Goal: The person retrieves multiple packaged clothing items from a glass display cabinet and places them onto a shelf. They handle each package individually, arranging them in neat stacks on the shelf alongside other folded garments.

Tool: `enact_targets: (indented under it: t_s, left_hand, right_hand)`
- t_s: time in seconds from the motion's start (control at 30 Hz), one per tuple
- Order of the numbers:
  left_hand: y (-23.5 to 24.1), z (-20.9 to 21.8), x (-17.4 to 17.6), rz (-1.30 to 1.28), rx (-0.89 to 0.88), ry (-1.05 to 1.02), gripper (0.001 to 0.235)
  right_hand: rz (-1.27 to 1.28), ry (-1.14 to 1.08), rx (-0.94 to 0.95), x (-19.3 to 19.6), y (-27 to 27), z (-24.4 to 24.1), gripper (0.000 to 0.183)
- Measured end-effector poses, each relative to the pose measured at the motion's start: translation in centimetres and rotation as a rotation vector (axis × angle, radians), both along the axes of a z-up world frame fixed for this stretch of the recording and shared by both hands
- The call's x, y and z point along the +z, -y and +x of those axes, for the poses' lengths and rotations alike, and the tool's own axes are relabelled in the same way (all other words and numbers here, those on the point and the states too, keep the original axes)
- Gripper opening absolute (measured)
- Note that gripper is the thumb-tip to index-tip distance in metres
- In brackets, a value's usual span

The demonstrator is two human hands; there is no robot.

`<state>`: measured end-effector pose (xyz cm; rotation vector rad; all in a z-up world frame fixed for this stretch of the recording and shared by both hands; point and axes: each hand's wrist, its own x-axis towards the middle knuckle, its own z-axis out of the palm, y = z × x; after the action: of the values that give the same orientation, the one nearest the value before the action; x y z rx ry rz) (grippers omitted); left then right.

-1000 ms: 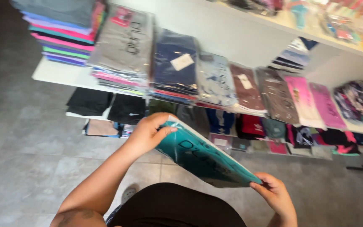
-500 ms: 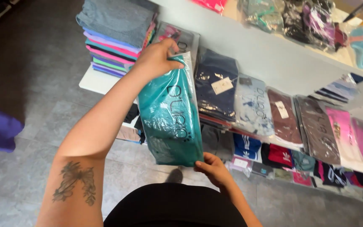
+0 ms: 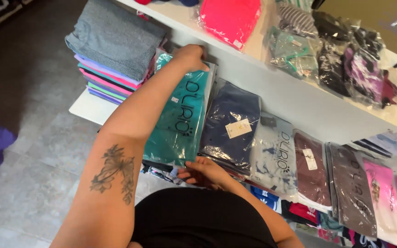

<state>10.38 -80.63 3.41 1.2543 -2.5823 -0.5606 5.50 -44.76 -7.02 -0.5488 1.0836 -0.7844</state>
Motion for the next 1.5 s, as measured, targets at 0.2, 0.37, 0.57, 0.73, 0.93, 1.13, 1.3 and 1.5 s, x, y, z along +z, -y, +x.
enact_targets:
  t_s: [0.2, 0.37, 0.57, 0.73, 0.93, 1.13, 1.3, 1.5]
  left_hand:
    - [3.6, -3.8, -2.3, 0.103, -0.045, 0.107, 0.057]
    - [5.9, -4.6, -5.5, 0.103, -0.153, -0.022, 0.061]
    - [4.2, -1.6, -4.9, -0.1, -0.282, -0.083, 0.056]
    - [0.1, 2.3, -1.8, -0.121, -0.436, -0.104, 0.045]
    - [-1.7, 3.1, -0.7, -0.051, -0.499, 0.23, 0.076]
    - [-1.2, 3.1, -3.0, -0.114, -0.529, 0.178, 0.079]
    - [-0.3, 2.4, -6.0, -0.233, -0.454, 0.088, 0.074]
    - [0.2, 2.2, -6.8, -0.223, -0.456, 0.066, 0.074]
  right_hand:
    - [0.112, 0.229, 0.167, -3.1, 2.7, -1.2, 0.062]
    - [0.025, 0.182, 0.28, -3.6, 3.7, -2.1, 0.084]
    - [-0.229, -0.69, 0.411, 5.6, 3.2, -6.6, 0.057]
    - [-1.104, -1.152, 0.204, 11.0, 7.9, -2.2, 0.02]
    - [-1.556, -1.329, 0.679, 7.1, 15.1, 2.9, 0.056]
    - [-1.575, -1.419, 0.667, 4.0, 15.4, 3.1, 0.07]
    - [-1.622, -1.359, 0.515, 2.6, 16.0, 3.1, 0.071]
    - [-1.6, -1.354, 0.517, 2.0, 16.3, 3.2, 0.071]
